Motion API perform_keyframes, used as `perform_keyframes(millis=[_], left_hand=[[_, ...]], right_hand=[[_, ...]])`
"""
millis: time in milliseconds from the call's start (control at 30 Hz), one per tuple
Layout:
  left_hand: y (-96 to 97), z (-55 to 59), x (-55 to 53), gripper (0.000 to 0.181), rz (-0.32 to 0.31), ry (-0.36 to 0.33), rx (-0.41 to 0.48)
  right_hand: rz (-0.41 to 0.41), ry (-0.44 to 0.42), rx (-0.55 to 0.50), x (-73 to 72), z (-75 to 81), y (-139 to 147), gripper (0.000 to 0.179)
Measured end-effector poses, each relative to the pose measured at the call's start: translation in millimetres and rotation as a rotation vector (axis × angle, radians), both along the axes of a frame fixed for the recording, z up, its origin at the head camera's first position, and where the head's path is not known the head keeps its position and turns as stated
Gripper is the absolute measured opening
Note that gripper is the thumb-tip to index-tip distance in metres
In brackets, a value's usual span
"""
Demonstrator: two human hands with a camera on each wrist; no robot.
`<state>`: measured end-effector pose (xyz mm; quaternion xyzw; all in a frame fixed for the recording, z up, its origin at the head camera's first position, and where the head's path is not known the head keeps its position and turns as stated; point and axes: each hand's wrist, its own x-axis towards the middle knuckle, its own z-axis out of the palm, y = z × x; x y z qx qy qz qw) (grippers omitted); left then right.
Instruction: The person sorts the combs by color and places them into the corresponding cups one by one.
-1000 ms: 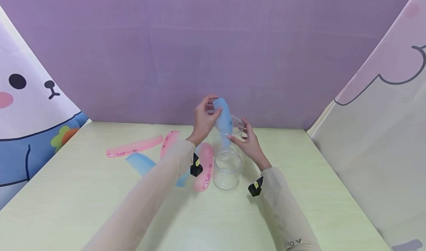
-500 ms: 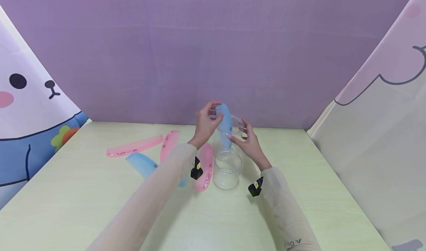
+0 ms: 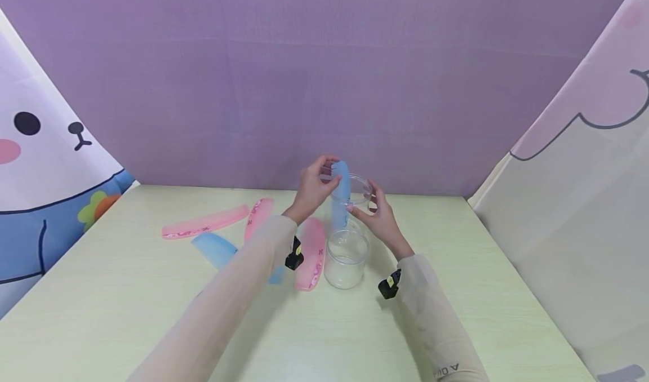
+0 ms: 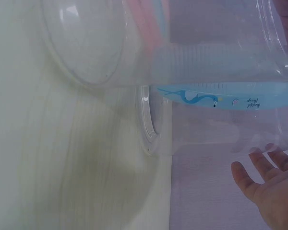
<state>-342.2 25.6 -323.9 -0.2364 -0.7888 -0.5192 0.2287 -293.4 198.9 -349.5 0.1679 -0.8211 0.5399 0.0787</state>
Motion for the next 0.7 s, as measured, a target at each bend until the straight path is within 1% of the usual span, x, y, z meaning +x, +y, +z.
perform_keyframes(millis=[100,333,567,700], left_hand=[[-0.9,0.3,-1.0,0.036,-0.002,-0.017,-0.022],[-5.8,1.6,-3.7,0.043,0.020,-0.033,-0.087],[-10.7,-0.6,-6.7,0.049,0.025,-0.078,-0.071],[-12.1,-1.8,-8.1,0.048,0.027,-0.078,-0.052]], right_hand=[[-0.004,0.001,0.004,-0.1,-0.3,0,0.076],[-0.002,0.004,0.006,-0.1,0.0,0,0.076],[-0.002,0.003,0.000,0.0,0.6,0,0.076],[-0.002,0.003,0.008,0.1,1.0,-1,0.076]])
